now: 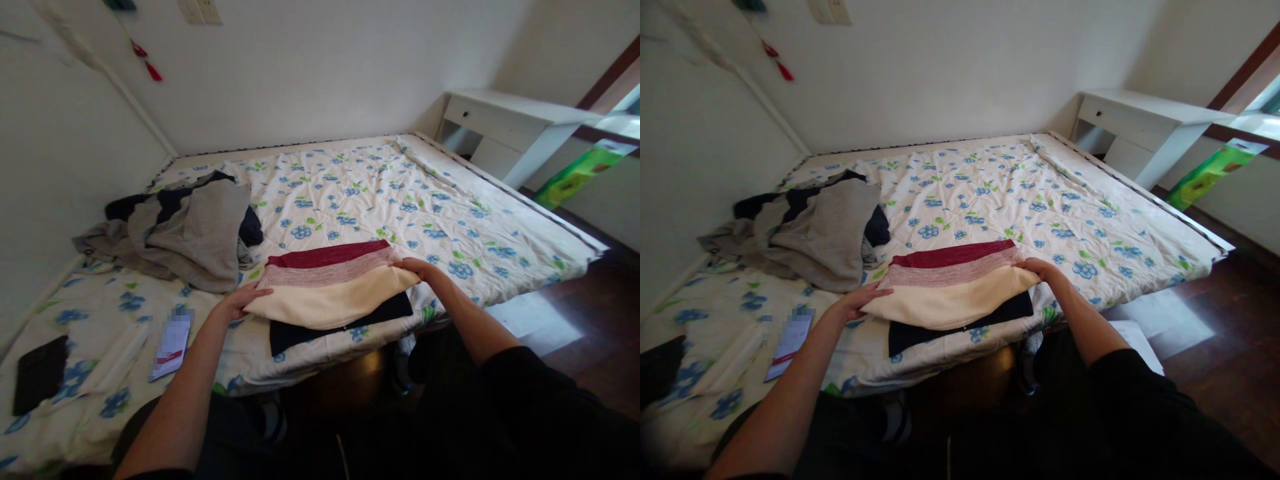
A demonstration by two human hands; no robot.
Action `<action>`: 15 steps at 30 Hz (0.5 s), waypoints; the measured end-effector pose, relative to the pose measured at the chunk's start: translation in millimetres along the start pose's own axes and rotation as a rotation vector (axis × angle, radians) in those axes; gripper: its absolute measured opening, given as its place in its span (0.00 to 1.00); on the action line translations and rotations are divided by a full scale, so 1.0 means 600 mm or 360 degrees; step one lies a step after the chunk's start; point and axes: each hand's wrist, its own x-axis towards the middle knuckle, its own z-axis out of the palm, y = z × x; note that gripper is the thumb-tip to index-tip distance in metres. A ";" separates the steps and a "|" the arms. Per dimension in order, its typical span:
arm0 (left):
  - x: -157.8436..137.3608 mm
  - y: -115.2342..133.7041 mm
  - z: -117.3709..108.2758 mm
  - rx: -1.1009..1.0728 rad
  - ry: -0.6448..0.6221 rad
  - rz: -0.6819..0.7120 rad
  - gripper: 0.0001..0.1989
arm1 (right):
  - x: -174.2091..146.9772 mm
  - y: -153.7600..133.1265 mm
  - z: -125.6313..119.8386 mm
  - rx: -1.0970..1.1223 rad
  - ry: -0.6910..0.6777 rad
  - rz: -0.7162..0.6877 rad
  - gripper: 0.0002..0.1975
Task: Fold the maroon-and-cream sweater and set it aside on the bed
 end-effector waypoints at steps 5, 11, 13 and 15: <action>-0.032 -0.028 0.009 0.0045 0.0165 -0.0041 0.30 | -0.024 0.016 0.007 -0.0072 0.0199 -0.0028 0.22; -0.090 -0.066 -0.006 -0.0100 0.0272 -0.0092 0.19 | -0.084 0.041 -0.004 -0.0190 0.0109 -0.0088 0.28; -0.108 -0.085 0.006 -0.0209 0.0246 -0.0081 0.18 | -0.104 0.052 0.004 -0.0139 0.0009 -0.0103 0.30; -0.124 -0.106 0.030 -0.0294 0.0223 -0.0042 0.15 | -0.118 0.065 0.023 -0.0019 -0.0051 -0.0166 0.31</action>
